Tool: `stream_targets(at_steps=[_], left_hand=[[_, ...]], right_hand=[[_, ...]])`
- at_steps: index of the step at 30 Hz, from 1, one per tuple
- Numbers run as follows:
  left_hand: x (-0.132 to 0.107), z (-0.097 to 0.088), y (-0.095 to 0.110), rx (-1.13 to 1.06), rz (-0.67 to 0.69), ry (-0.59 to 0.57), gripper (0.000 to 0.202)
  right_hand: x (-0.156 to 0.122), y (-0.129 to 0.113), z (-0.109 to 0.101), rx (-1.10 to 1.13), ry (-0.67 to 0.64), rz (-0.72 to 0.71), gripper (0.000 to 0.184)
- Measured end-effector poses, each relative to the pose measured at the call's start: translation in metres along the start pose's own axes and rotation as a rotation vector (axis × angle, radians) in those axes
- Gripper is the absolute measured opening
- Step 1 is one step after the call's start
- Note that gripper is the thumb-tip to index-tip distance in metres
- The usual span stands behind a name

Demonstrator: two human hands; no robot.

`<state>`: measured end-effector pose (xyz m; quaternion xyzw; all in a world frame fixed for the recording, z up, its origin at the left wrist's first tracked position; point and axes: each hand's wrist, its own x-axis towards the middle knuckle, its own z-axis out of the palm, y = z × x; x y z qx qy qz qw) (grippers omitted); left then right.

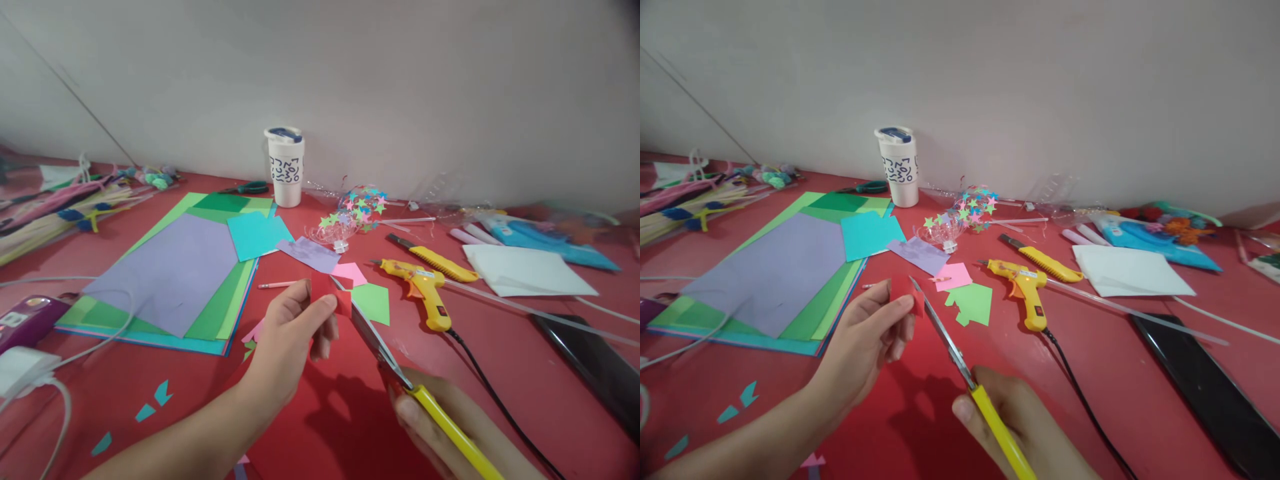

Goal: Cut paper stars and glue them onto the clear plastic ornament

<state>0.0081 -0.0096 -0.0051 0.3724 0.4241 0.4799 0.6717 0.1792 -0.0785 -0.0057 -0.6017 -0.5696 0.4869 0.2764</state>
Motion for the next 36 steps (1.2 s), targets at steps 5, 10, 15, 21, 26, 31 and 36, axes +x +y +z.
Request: stream_targets(at_steps=[5,10,15,21,26,31,36], left_hand=[[0.002,0.000,0.000,-0.010,-0.003,0.014,0.023],[0.002,-0.003,0.001,-0.040,0.025,0.031,0.020],[0.005,-0.002,0.008,-0.148,0.063,0.043,0.017],[0.008,-0.003,0.011,-0.175,0.054,0.029,0.016],[0.009,-0.007,0.010,-0.178,0.042,0.043,0.017],[0.008,-0.007,0.011,-0.128,0.055,0.083,0.020],[0.006,-0.004,0.013,-0.064,0.100,0.090,0.018]], right_hand=[[-0.001,-0.004,0.000,-0.011,-0.005,0.030,0.061],[-0.002,-0.006,-0.004,-0.012,-0.029,0.044,0.061],[-0.001,-0.002,-0.006,-0.004,-0.023,0.059,0.059],[0.004,0.005,-0.005,-0.002,-0.027,0.105,0.059],[0.005,0.007,-0.006,-0.017,-0.067,0.109,0.057],[0.005,0.003,-0.008,-0.063,-0.145,0.038,0.058],[0.004,-0.003,-0.010,-0.065,-0.107,-0.032,0.061]])
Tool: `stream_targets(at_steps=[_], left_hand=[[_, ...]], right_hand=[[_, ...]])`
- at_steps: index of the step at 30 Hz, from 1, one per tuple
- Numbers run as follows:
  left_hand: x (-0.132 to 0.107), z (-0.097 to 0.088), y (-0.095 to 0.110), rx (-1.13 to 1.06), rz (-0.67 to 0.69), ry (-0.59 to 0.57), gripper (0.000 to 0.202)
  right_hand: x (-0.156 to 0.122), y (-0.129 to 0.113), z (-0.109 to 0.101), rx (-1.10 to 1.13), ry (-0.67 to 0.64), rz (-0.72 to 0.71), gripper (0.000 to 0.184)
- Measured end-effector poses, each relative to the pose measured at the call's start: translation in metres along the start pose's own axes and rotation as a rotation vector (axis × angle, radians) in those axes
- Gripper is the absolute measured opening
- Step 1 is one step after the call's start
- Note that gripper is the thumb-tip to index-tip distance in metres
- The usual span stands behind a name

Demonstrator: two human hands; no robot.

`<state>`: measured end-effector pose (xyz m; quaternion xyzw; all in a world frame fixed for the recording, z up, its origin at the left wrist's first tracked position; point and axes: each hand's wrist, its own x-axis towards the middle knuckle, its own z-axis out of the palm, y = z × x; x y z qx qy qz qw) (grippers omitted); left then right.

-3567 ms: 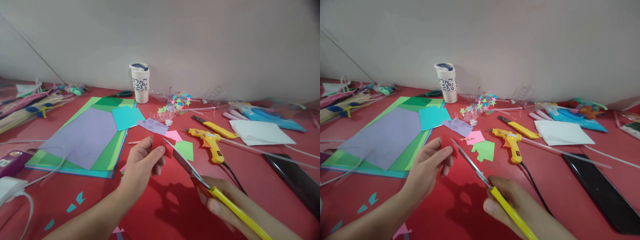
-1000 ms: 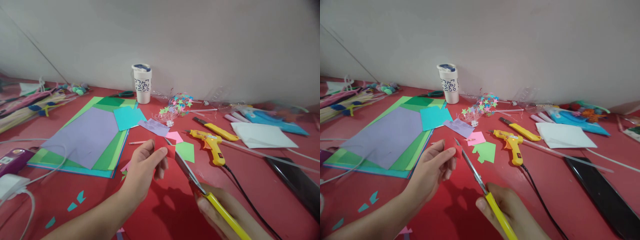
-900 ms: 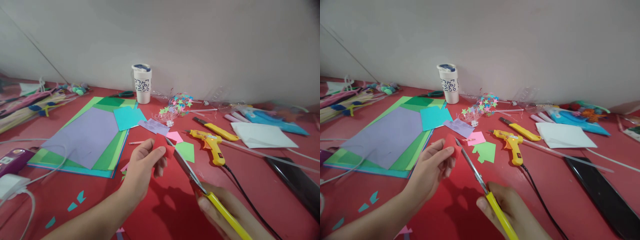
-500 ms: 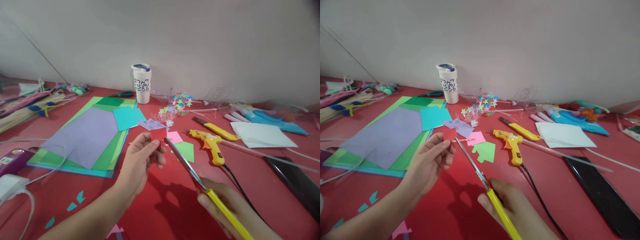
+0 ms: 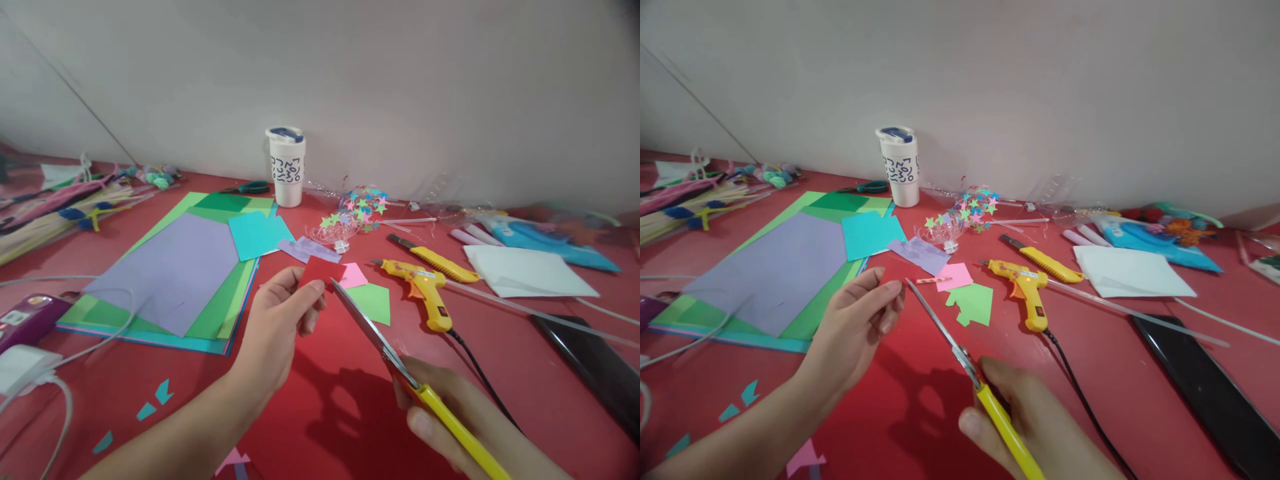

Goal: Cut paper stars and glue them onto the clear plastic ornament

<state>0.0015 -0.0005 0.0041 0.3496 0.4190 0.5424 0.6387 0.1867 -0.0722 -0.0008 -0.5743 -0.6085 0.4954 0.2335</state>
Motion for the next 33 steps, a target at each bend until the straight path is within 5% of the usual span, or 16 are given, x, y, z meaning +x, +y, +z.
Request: stream_targets(at_steps=[6,13,33], left_hand=[[-0.001,0.002,0.001,0.019,-0.022,-0.021,0.017],[-0.002,0.003,0.002,0.012,-0.033,0.001,0.018],[0.000,0.000,0.001,0.056,-0.088,-0.011,0.020]], right_hand=[[0.000,0.000,-0.003,0.059,-0.104,0.041,0.061],[-0.006,0.004,-0.002,0.040,0.063,0.018,0.057],[-0.008,0.008,-0.006,-0.042,0.107,-0.006,0.052]])
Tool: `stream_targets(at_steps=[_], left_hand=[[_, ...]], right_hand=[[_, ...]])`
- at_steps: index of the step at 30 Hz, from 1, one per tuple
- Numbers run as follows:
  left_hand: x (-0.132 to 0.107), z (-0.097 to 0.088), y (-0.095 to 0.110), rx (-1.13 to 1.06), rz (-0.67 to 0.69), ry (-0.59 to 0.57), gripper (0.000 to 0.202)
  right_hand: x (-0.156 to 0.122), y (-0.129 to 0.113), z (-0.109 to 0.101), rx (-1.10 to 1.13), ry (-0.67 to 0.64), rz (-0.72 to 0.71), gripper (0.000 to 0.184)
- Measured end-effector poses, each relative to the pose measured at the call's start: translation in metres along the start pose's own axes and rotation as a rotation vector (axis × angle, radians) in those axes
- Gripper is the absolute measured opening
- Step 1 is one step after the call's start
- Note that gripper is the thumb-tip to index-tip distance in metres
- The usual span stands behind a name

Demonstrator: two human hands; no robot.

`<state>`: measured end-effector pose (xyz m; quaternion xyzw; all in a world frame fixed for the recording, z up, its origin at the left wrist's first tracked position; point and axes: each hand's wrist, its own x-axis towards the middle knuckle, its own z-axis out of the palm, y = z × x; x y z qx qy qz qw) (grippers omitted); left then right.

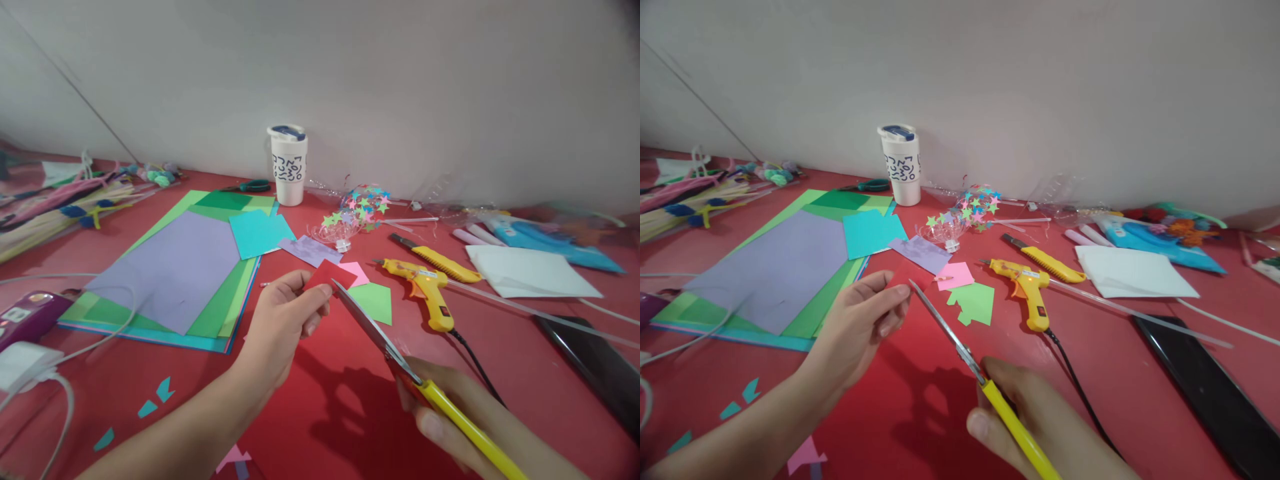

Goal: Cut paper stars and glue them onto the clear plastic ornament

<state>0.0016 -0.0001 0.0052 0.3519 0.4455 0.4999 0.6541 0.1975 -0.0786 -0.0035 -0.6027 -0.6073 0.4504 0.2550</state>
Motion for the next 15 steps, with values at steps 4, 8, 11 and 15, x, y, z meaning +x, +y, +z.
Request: stream_targets(at_steps=[4,8,11,15], left_hand=[[0.0014,-0.0012,-0.0004,0.016,0.007,-0.015,0.019],[0.0028,-0.0022,-0.0016,0.026,-0.002,-0.007,0.020],[0.0023,-0.0023,-0.0015,0.022,-0.003,-0.017,0.021],[0.0015,-0.0022,-0.0003,0.009,0.007,-0.025,0.020]], right_hand=[[0.0004,0.0004,0.0005,-0.030,0.012,-0.015,0.054],[0.0001,0.0011,-0.0003,-0.100,0.034,-0.060,0.057],[-0.0008,0.0022,-0.0005,-0.188,0.067,-0.082,0.056],[-0.0011,0.0016,0.0006,-0.226,0.084,-0.082,0.057]])
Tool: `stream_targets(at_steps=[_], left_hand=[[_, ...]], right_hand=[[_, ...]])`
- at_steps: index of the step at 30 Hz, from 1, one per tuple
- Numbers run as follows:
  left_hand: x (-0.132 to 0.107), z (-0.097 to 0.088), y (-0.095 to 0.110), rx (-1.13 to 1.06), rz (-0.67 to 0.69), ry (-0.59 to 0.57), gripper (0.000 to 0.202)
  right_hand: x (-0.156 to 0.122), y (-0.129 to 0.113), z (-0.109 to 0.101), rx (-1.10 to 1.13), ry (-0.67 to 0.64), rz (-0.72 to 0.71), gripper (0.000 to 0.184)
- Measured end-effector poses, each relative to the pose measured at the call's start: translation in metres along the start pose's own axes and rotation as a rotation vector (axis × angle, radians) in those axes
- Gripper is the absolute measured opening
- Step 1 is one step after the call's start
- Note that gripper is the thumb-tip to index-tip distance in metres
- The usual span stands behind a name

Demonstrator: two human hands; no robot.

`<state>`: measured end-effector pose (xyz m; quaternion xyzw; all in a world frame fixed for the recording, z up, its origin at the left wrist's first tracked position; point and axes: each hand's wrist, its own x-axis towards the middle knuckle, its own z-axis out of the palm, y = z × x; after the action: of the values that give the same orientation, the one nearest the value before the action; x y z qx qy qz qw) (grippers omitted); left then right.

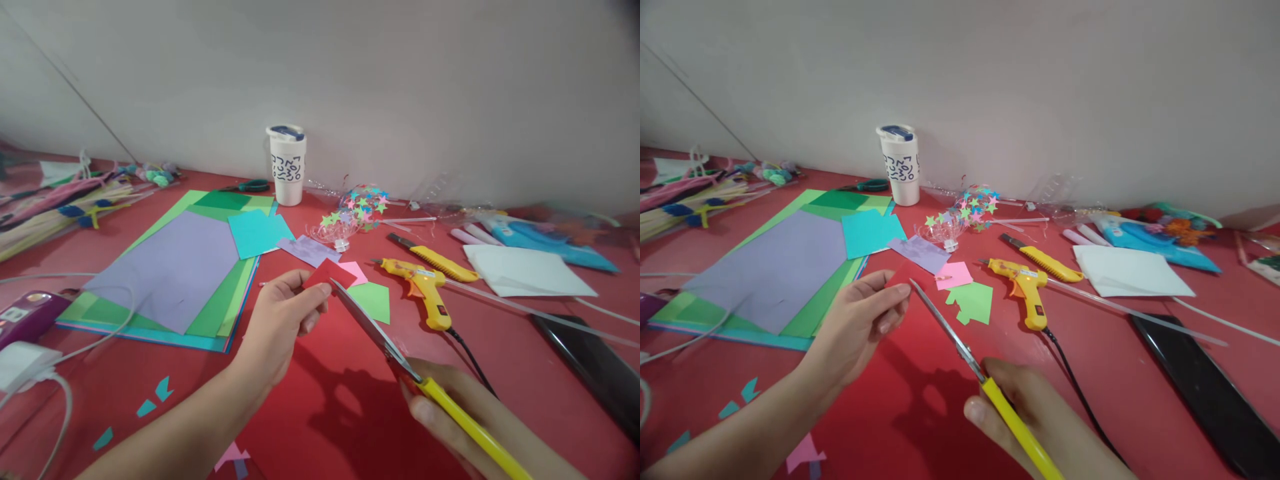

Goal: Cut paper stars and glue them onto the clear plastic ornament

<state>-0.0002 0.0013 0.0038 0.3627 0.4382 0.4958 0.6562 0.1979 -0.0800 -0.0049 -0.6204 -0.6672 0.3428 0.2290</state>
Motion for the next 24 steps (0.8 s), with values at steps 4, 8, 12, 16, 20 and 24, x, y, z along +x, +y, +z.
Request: stream_targets(at_steps=[4,8,12,16,20,24], left_hand=[[0.0004,-0.0008,-0.0006,-0.036,0.008,-0.009,0.017],[0.0010,-0.0016,-0.0023,-0.052,0.003,-0.005,0.017],[0.0008,-0.0017,-0.0020,-0.034,-0.001,-0.010,0.019],[0.0007,-0.0024,-0.0008,-0.025,0.003,-0.010,0.018],[0.0020,-0.0025,-0.0003,-0.009,-0.005,-0.011,0.018],[0.0042,-0.0020,-0.0002,-0.006,-0.007,-0.020,0.017]], right_hand=[[0.0008,-0.0029,0.0014,0.078,-0.035,0.034,0.059],[0.0010,-0.0032,0.0017,0.099,-0.036,0.045,0.057],[0.0013,-0.0022,0.0016,0.094,-0.018,0.020,0.054],[0.0016,-0.0013,0.0026,0.096,-0.018,0.024,0.052],[0.0009,0.0007,0.0038,0.094,0.009,0.029,0.049],[0.0000,0.0004,0.0047,0.094,0.023,0.050,0.051]])
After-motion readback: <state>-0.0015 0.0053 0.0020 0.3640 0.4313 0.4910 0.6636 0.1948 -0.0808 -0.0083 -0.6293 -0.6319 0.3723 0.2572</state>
